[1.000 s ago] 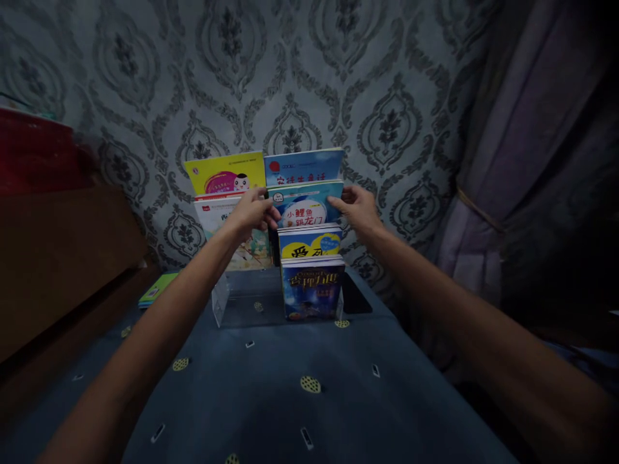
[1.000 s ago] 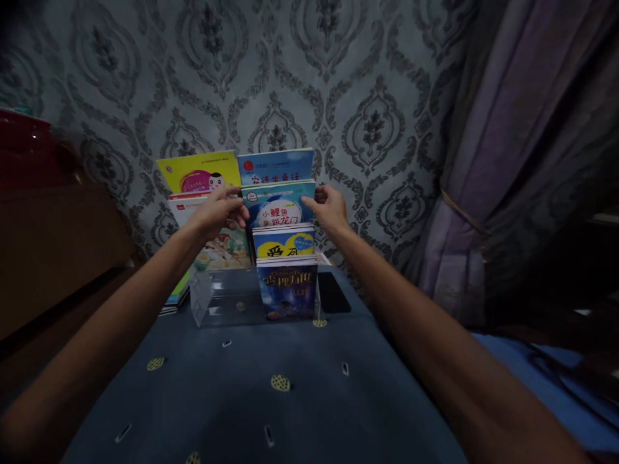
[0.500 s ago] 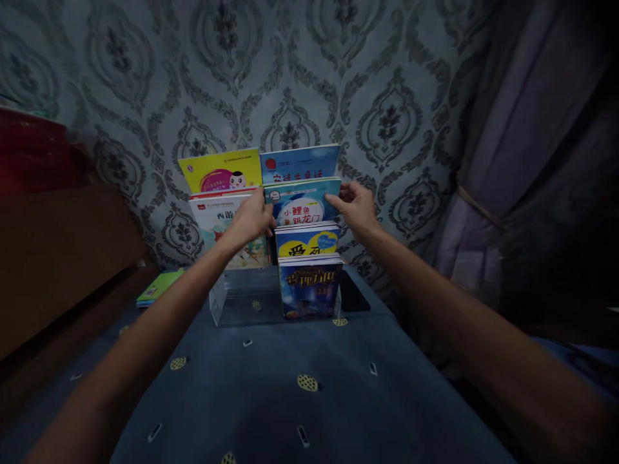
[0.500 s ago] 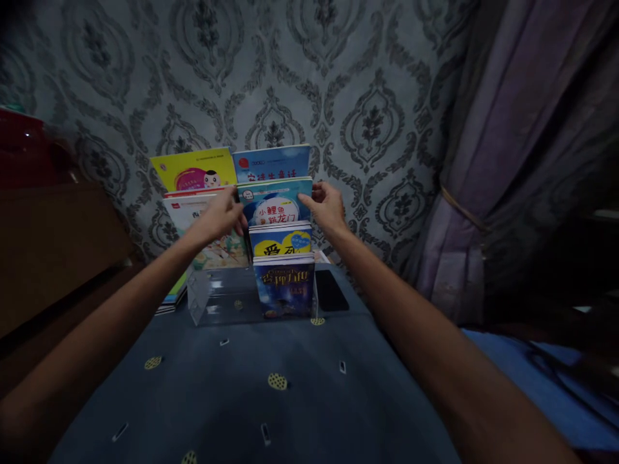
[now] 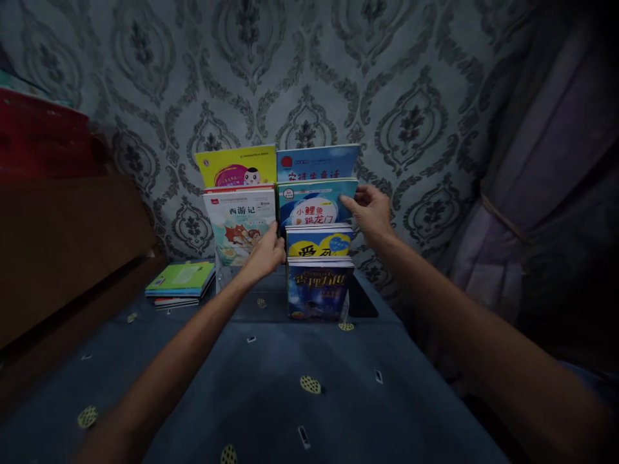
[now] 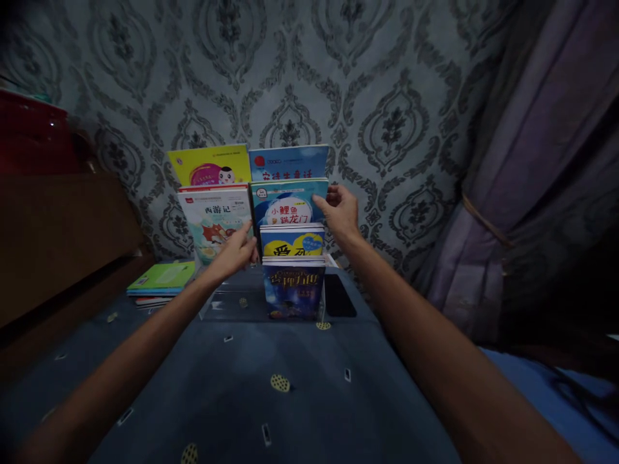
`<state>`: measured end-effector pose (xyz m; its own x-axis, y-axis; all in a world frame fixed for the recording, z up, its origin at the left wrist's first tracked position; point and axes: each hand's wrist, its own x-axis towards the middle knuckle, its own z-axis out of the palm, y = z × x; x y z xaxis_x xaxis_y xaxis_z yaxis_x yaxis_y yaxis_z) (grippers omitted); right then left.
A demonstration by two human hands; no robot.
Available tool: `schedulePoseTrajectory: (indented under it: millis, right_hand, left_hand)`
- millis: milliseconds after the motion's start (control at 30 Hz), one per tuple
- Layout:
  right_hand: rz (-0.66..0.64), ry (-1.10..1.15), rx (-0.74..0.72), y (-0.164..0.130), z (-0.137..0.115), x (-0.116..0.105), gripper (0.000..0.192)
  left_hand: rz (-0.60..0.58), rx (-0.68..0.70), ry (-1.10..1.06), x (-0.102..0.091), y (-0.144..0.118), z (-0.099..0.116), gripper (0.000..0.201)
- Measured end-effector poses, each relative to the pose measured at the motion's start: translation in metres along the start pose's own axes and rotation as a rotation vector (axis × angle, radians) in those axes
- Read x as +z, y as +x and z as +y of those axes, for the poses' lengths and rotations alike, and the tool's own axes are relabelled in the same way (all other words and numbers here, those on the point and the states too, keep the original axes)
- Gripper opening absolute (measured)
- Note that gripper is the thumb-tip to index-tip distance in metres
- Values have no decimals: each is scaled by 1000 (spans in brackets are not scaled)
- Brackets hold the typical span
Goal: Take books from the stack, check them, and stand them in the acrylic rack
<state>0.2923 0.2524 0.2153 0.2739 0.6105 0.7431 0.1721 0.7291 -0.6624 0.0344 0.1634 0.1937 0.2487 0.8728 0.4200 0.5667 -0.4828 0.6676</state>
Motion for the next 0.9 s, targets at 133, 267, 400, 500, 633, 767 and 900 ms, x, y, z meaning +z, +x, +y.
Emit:
schedulePoseTrajectory:
  millis: [133,267,400,500,633,767,900]
  right_hand:
    - [16,16,-27,-1,1,1,28]
    - [31,32,-29,-3,0,2,28]
    - [37,41,-30,-5,-3,3,29]
    - [43,47,-34,-6,-3,3,30]
    - [40,46,-48,-6,0,1,31]
    - [52,43,-66,-5,5,1,32]
    - [57,38,-79,-5,7,3,32]
  left_hand:
    - [-24,-56,-97,8,-1,-1,69]
    - [7,-22,-142,11,-3,-6,67]
    - [24,26,-90,15,-5,-4,70]
    - [31,-15,-84,23,-5,0,73]
    - [64,-68,-65,31,-1,9,75]
    - [37,-90,-139,32,4,13,78]
    - [47,-115,-274,30,8,11,79]
